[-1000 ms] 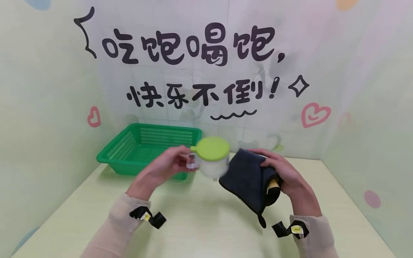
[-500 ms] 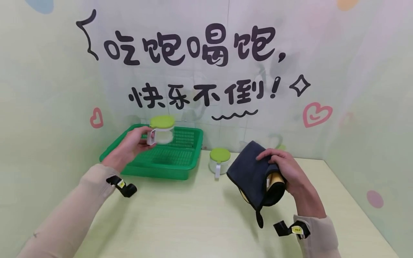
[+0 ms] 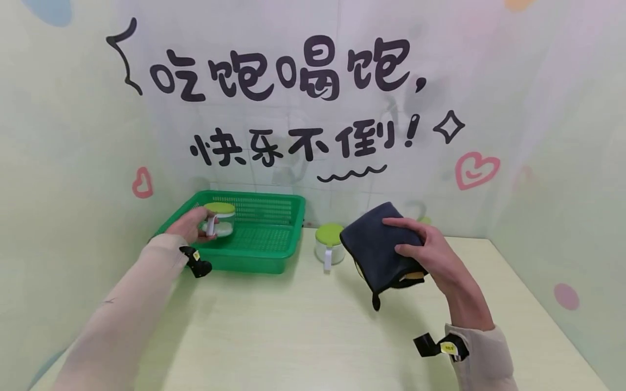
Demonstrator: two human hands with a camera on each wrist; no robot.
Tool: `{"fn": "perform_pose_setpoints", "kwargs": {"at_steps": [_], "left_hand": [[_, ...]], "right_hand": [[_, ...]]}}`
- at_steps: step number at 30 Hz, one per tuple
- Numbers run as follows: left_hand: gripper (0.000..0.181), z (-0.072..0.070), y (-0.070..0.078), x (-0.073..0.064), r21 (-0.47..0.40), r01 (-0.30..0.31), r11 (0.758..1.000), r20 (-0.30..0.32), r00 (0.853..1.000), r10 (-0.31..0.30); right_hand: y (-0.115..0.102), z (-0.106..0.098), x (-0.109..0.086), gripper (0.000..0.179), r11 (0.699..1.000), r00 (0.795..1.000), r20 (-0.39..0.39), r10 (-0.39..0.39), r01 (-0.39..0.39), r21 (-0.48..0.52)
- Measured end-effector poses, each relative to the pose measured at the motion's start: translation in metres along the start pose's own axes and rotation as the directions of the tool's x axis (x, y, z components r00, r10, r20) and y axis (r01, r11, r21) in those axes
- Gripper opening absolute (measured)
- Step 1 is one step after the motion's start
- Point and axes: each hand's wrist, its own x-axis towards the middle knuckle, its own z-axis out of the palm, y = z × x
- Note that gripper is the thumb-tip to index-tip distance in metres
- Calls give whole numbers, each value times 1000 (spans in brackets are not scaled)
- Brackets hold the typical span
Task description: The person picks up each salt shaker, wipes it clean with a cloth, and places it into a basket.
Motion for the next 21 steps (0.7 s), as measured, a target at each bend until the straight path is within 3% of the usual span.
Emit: {"fn": "perform_pose_setpoints", "kwargs": {"at_steps": [3, 8, 12, 21], "left_hand": [[49, -2, -8, 5, 13, 16, 1000, -10, 1000, -16], [48, -4, -17, 10, 111, -6, 994, 26, 1000, 3], [43, -5, -18, 16, 166, -5, 986, -16, 1000, 8], [36, -9, -25, 21, 92, 3, 996, -87, 996, 5]], "right_hand": [[-1, -3, -1, 54, 1000, 1000, -6, -5, 5, -17], [-2, -9, -2, 56, 999, 999, -35, -3, 2, -32], [-2, -11, 0, 50, 999, 998, -60, 9, -11, -36], [-3, -12, -1, 52, 998, 993, -99, 58, -57, 17]]}}
